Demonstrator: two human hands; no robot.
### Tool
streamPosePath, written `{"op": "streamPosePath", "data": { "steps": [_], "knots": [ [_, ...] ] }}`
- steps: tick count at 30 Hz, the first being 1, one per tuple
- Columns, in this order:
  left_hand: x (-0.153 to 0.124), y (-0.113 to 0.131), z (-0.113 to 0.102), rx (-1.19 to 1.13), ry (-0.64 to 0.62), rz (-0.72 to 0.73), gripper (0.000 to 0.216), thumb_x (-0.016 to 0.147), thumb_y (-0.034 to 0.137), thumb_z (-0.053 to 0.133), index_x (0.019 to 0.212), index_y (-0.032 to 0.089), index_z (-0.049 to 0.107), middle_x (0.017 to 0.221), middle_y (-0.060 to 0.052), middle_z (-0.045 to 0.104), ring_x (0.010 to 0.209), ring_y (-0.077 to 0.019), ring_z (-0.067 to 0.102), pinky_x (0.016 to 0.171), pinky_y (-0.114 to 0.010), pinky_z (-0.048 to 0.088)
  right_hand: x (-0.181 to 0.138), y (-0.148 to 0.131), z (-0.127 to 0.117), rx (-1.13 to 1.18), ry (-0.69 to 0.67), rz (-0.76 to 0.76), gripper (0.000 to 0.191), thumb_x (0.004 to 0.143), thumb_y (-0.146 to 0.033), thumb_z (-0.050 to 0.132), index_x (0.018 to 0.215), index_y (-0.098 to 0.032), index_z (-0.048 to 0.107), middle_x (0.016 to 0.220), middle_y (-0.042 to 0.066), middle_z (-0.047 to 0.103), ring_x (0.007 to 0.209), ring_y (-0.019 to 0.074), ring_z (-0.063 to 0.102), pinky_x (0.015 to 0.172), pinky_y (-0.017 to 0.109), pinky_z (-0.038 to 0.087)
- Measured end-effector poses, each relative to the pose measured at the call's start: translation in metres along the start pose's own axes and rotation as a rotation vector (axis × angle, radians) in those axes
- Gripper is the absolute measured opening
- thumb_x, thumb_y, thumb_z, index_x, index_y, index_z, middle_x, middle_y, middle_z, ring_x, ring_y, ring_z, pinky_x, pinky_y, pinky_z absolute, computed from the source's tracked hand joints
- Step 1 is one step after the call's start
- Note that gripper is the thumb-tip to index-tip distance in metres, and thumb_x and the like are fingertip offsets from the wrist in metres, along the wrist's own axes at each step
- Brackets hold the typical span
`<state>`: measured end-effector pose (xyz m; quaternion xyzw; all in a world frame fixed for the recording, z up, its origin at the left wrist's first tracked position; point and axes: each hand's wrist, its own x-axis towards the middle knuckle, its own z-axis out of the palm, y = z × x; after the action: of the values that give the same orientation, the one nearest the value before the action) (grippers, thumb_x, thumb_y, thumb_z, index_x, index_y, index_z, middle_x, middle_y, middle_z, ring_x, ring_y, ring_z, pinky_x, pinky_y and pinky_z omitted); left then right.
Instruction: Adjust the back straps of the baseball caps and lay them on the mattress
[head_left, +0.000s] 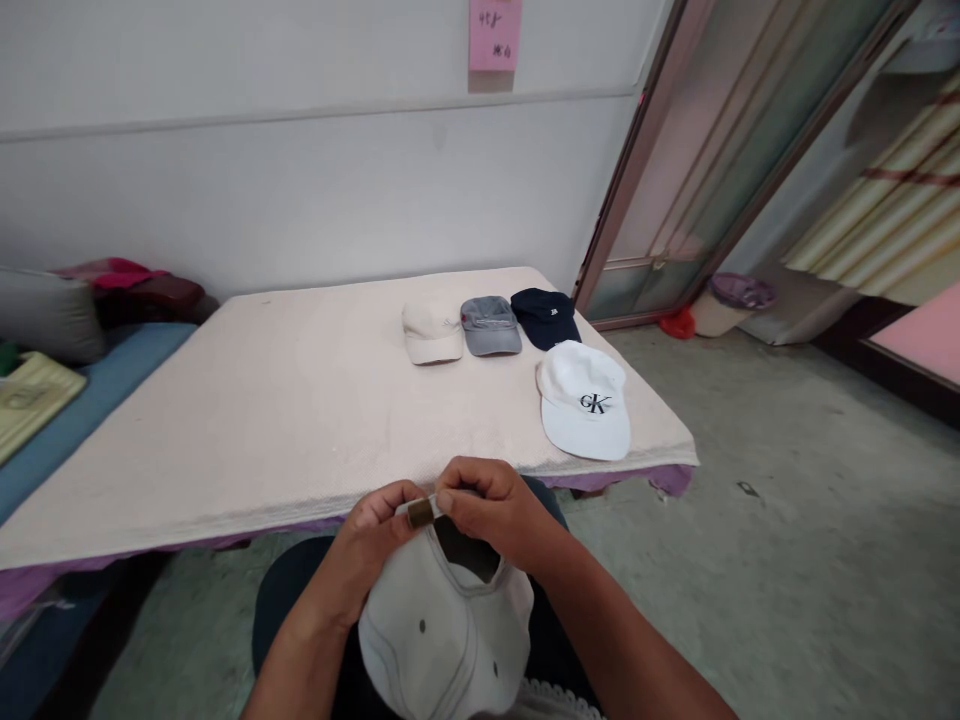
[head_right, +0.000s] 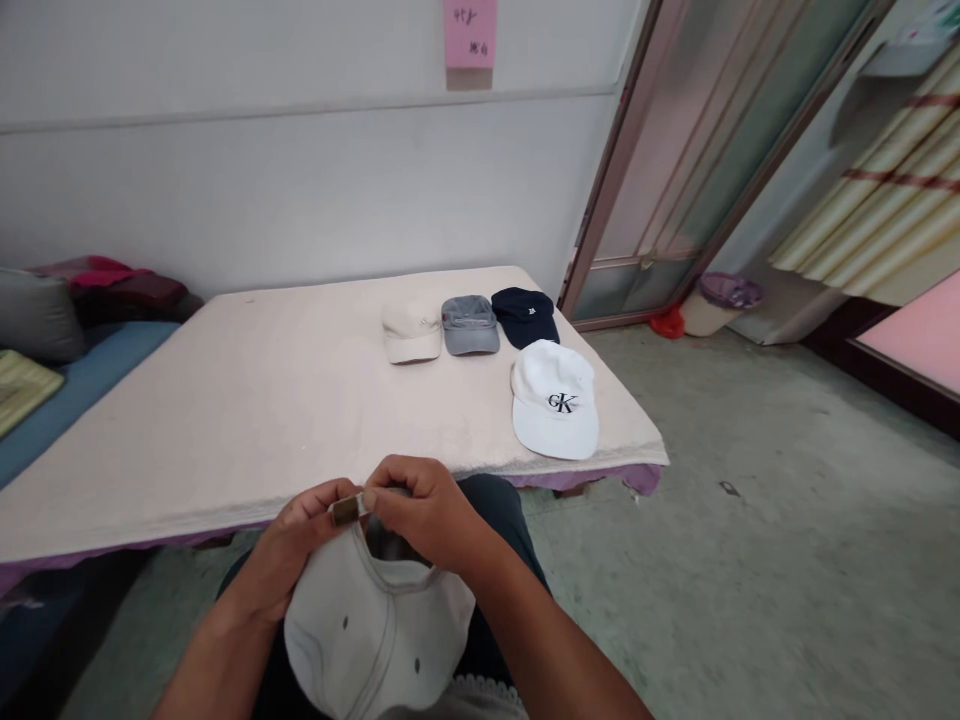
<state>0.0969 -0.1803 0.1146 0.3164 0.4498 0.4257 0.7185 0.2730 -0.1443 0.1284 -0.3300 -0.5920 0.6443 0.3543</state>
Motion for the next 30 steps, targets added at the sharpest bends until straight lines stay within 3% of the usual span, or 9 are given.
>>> {"op": "streamPosePath", "data": {
  "steps": [16,25,30],
  "knots": [
    [-0.0011,-0.0015,-0.0009,0.021,0.006,0.021,0.018,0.072,0.029,0.071,0.077,0.017,0.06,0.061,0.003,0.055,0.049,-0.0064,0.045,0.048,-0.018,0.034,-0.0006,0.0021,0.0077,-0.058,0.086,-0.014,0.014,0.08,-0.025,0.055,0.069,-0.017,0.054,0.052,-0.005,0.041,0.049,0.007,0.034,0.047,0.02,0.029],
    [-0.0009,-0.0015,-0.0003,0.025,0.032,0.035,0.013,0.074,0.026,0.07,0.079,0.018,0.061,0.062,0.004,0.054,0.052,-0.0057,0.046,0.05,-0.017,0.034,-0.0021,-0.0019,0.0051,-0.042,0.021,-0.009,0.013,0.08,-0.023,0.056,0.068,-0.016,0.054,0.055,-0.005,0.041,0.051,0.0067,0.034,0.048,0.02,0.029],
    [0.0005,-0.0012,-0.0007,0.047,0.024,0.02,0.014,0.075,0.028,0.069,0.078,0.018,0.06,0.061,0.004,0.053,0.05,-0.0052,0.044,0.048,-0.017,0.032,-0.002,0.0028,0.0059,-0.035,0.051,-0.027,0.014,0.08,-0.023,0.057,0.068,-0.016,0.055,0.056,-0.005,0.042,0.052,0.0065,0.035,0.048,0.019,0.029]
  ]
}}
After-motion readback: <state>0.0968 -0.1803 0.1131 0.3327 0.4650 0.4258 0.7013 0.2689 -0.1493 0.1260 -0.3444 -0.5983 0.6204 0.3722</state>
